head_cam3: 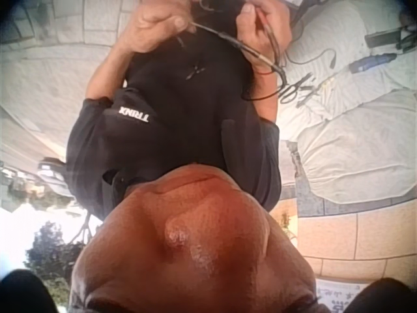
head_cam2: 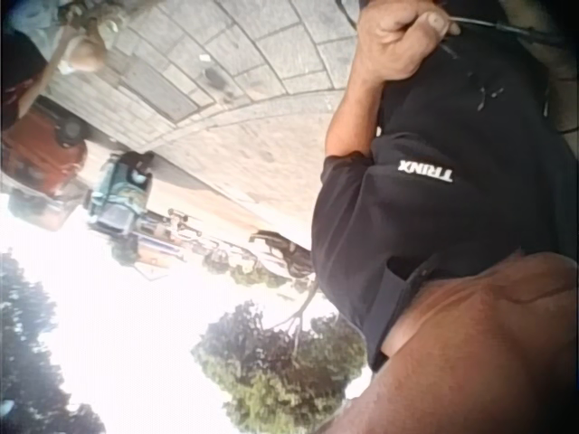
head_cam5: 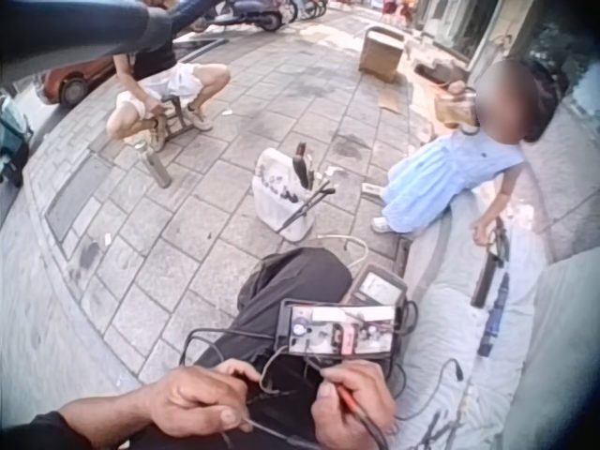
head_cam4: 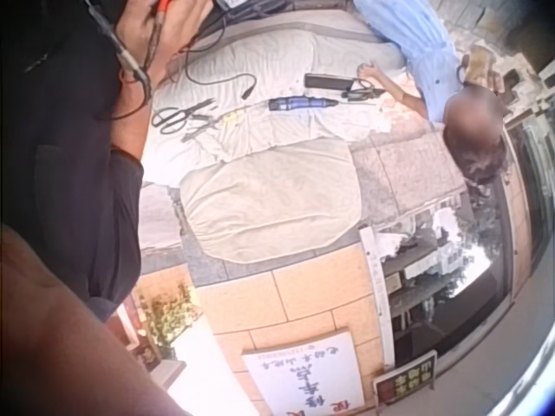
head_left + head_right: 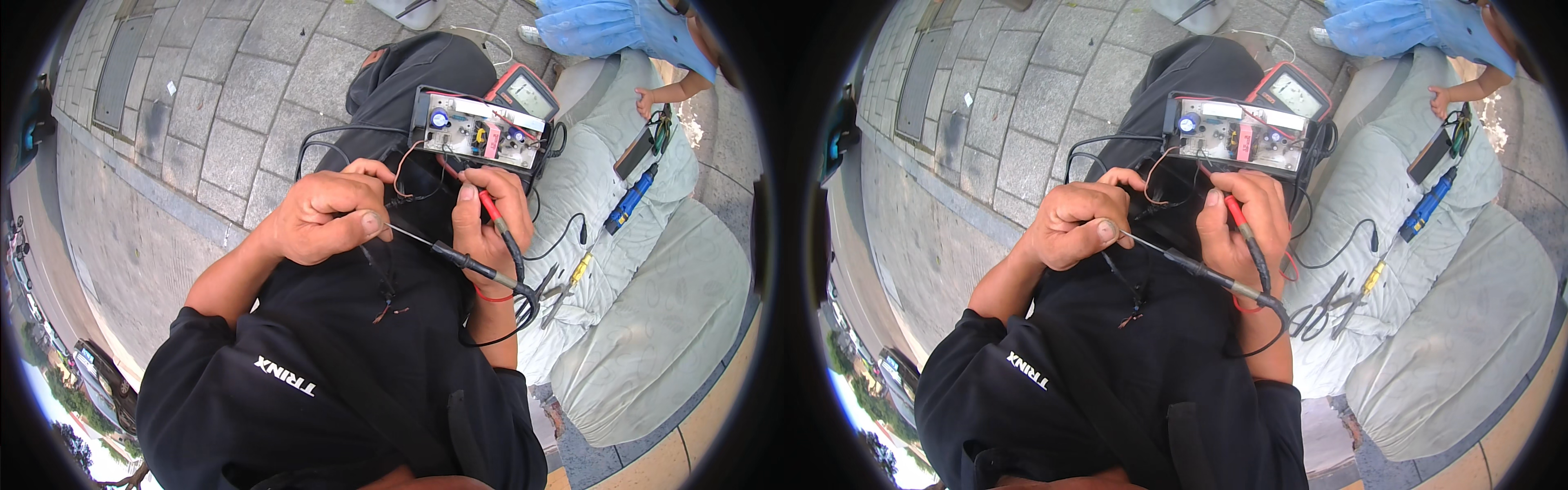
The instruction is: The person sits on the ground and uses a multimeter to test an electronic device and a power adapter. They connect probes to various points on the device and adapter, observe readings, and then pack the multimeter away.
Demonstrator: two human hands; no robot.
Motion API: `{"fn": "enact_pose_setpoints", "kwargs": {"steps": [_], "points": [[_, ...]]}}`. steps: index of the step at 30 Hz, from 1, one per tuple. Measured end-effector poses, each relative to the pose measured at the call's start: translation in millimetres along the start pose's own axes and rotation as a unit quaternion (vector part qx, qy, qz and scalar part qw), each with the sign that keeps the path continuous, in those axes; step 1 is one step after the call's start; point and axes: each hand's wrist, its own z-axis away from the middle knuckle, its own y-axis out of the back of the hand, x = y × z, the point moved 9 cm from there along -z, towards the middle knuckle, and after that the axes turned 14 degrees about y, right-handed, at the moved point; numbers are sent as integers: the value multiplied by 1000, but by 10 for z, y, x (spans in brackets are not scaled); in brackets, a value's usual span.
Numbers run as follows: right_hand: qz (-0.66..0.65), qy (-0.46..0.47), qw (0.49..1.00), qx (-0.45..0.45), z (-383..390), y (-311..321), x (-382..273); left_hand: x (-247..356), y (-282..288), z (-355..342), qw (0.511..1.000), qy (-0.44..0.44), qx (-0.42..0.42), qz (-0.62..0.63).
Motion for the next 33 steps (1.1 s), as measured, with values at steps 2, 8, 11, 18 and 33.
{"fn": "enact_pose_setpoints", "kwargs": {"steps": [2,8,11,18,33], "points": [[-1,2,1000,1,1,1,-1,0,1,-4,1000,0,-1,-1],[3,-8,1000,-1,-8,-3,7,7,5,-14,1000,2,-3,-6],[4,-7,1000,0,-14,3,7,12,6,-42,1000,5,-4,-7],[-5,25,1000,-3,-41,1,2,-5,12,-59,999,17,38,11],[-231,-11,953,194,164,699,258,64,212,-195,1000,-1,19,19]]}}
